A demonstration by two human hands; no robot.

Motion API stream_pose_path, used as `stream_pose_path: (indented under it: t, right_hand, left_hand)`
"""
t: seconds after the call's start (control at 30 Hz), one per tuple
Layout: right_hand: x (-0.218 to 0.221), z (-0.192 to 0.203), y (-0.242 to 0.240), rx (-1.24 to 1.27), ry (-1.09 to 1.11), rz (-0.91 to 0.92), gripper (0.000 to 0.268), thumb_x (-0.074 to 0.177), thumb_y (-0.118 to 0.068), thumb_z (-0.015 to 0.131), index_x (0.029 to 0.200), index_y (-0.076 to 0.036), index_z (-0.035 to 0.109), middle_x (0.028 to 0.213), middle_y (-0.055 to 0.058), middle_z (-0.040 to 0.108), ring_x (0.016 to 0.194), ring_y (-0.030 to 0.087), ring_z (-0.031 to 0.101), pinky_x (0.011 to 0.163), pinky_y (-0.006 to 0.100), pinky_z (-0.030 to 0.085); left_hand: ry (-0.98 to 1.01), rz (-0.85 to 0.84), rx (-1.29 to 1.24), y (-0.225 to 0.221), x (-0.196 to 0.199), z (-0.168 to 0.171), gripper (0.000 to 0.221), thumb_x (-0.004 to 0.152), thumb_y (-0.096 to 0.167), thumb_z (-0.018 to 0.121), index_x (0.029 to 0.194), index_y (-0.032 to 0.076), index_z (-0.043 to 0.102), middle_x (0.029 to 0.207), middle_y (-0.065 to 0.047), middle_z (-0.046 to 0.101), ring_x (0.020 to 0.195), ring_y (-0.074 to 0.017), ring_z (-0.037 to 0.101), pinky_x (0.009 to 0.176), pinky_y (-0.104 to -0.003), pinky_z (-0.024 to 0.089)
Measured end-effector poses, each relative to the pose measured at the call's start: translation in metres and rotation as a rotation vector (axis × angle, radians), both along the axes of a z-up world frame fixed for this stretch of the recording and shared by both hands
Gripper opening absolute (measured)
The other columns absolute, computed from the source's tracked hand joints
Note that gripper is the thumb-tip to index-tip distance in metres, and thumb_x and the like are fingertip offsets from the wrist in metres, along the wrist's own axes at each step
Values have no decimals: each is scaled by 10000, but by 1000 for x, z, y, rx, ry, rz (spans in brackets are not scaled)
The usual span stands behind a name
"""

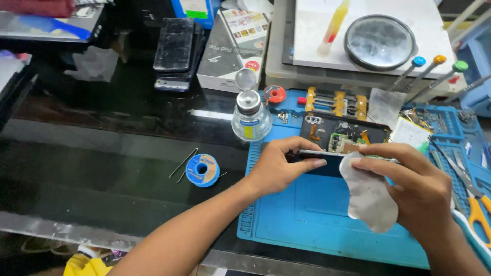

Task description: Cleaning adhesive residue from a mobile phone frame and preparing it for screen replacement

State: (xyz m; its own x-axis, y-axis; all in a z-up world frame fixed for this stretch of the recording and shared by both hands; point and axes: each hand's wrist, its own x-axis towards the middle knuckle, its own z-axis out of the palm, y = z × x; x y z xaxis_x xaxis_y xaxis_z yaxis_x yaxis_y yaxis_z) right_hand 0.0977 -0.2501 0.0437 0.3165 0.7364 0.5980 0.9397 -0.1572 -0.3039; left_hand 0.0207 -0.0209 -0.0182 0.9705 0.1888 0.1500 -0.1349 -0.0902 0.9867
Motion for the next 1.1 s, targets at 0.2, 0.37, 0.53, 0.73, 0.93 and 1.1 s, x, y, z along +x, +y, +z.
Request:
stream_pose_path:
  t: [0.2,0.37,0.53,0.73,0.93,1.1]
  right_hand:
    - [1,-14,-9,30,-4,-21,257,883,-90,737,1135,-41,730,1218,237,697,1060,344,711,933,438,576]
    - [-6,-10,-3,17,-90,-22,434,896,-348,620,1110,13,730,1140,198,742,1067,366,722,946,480,567]
    - [0,-16,2,146,-238,90,172,910,-41,767,1056,35,718,1083,192,706,975,376,720,844,464,641]
    - [-2,-20,20,312,-347,86,76,940,-10,719,933,-21,793,934,159,778,797,334,744,691,447,618]
    - [-3,-21,18,269,-335,81,70,928,-1,734,955,-1,799,945,178,789,825,370,756,739,478,632]
    - [-2,-26,22,286,-354,75,58,930,-14,743,943,-2,798,935,170,794,811,359,757,727,464,632]
  left_hand:
    - [-24,-31,16,-3,-3,-1,247,899,232,754,1117,116,752,1128,-39,751,1047,-163,700,914,-291,569]
    - [41,-87,1,-3,-6,4,278,907,248,726,1154,123,752,1141,-75,776,1046,-182,724,878,-306,608]
    - [-20,-57,0,-4,-3,2,228,886,194,768,1095,105,786,1089,-59,797,1058,-164,739,925,-284,599]
    - [-70,-26,-91,-7,-4,-2,195,889,95,809,1083,84,797,997,-154,792,999,-251,749,869,-377,613]
    - [-92,-54,-125,-6,-3,-4,210,885,71,812,1094,65,792,998,-163,788,994,-248,738,879,-384,607]
    - [-103,-66,-119,-6,-3,-2,207,882,67,814,1088,72,794,999,-155,787,997,-246,740,880,-385,610]
